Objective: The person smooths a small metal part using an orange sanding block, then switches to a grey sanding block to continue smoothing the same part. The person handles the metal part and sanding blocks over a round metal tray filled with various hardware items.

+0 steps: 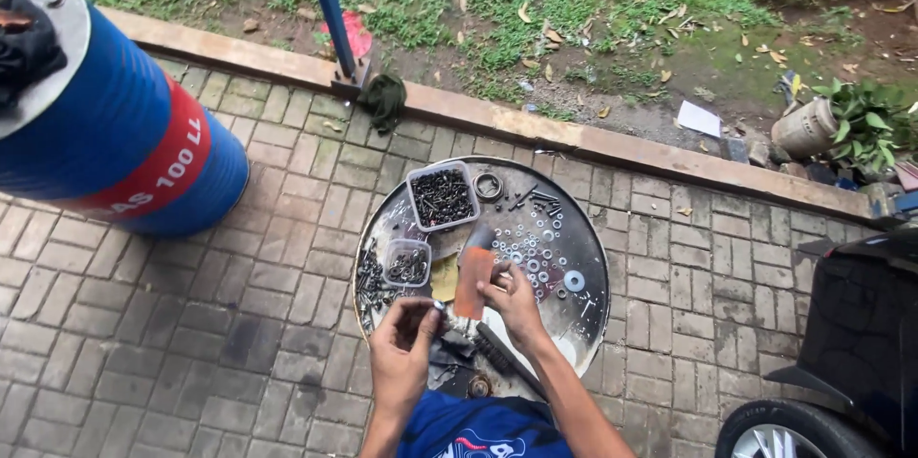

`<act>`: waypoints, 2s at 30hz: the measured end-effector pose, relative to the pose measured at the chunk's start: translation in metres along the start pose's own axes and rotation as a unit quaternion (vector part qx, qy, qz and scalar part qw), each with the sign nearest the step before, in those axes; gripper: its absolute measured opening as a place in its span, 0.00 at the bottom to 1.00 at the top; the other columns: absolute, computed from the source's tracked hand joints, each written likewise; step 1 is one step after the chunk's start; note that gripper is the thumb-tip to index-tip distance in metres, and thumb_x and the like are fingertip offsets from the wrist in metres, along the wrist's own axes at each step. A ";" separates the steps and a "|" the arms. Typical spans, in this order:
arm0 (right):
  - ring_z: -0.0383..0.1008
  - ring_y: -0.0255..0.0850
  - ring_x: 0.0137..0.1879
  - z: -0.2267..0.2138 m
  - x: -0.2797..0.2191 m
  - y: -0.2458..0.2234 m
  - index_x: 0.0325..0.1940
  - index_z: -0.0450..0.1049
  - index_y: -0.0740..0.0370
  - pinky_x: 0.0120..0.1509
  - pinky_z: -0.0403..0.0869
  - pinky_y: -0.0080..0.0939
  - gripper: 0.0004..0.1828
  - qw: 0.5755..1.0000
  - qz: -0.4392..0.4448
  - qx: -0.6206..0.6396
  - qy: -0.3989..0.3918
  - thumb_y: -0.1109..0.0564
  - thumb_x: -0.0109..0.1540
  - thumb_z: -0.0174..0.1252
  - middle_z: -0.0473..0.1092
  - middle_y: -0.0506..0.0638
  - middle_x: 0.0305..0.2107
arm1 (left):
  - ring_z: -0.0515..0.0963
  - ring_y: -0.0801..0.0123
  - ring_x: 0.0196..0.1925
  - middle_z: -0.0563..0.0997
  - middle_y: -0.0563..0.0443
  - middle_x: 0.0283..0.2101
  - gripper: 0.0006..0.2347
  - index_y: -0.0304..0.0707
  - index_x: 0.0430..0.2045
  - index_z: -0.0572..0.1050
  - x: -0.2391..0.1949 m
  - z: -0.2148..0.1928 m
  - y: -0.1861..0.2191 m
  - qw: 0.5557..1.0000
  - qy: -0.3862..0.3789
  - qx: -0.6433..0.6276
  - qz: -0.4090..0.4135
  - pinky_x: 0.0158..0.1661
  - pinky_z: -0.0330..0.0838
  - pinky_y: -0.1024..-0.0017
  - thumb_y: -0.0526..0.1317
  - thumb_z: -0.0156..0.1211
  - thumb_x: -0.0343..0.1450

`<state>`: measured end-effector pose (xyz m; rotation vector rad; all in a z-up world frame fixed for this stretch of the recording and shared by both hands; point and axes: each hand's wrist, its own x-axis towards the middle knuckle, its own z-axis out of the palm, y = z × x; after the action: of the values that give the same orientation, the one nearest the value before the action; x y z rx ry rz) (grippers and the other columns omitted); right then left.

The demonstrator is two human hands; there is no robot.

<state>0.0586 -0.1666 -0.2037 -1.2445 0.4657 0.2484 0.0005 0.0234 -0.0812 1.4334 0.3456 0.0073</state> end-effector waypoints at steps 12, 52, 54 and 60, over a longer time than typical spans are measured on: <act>0.80 0.49 0.61 0.061 -0.113 -0.151 0.57 0.76 0.61 0.71 0.76 0.47 0.17 0.766 -0.519 -0.376 -0.053 0.68 0.64 0.56 0.77 0.56 0.54 | 0.88 0.68 0.40 0.88 0.45 0.39 0.13 0.34 0.47 0.78 0.003 0.036 0.069 0.989 -0.104 0.043 0.092 0.42 0.84 0.74 0.42 0.59 0.72; 0.75 0.69 0.62 0.055 -0.148 -0.182 0.53 0.78 0.62 0.67 0.81 0.59 0.13 0.613 -0.682 -0.336 -0.214 0.53 0.69 0.55 0.75 0.60 0.52 | 0.78 0.78 0.33 0.80 0.56 0.32 0.12 0.35 0.38 0.76 -0.042 0.026 0.108 0.984 -0.139 -0.039 0.104 0.32 0.72 0.79 0.42 0.62 0.65; 0.75 0.59 0.65 0.052 -0.136 -0.184 0.52 0.79 0.58 0.70 0.76 0.53 0.14 0.636 -0.664 -0.367 -0.144 0.49 0.68 0.57 0.75 0.57 0.54 | 0.80 0.75 0.32 0.81 0.51 0.31 0.11 0.31 0.38 0.76 -0.043 0.027 0.110 0.984 -0.119 -0.013 0.134 0.32 0.73 0.79 0.28 0.49 0.65; 0.75 0.66 0.62 0.048 -0.145 -0.174 0.52 0.79 0.57 0.67 0.79 0.57 0.17 0.602 -0.697 -0.339 -0.191 0.50 0.72 0.46 0.76 0.58 0.52 | 0.79 0.75 0.38 0.82 0.52 0.35 0.10 0.33 0.37 0.76 -0.039 0.029 0.113 0.967 -0.182 -0.170 0.047 0.39 0.73 0.78 0.38 0.64 0.67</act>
<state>0.0150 -0.1655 0.0234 -1.8754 -1.1647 -0.7390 -0.0067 0.0040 0.0395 1.0803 -0.0278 -0.1143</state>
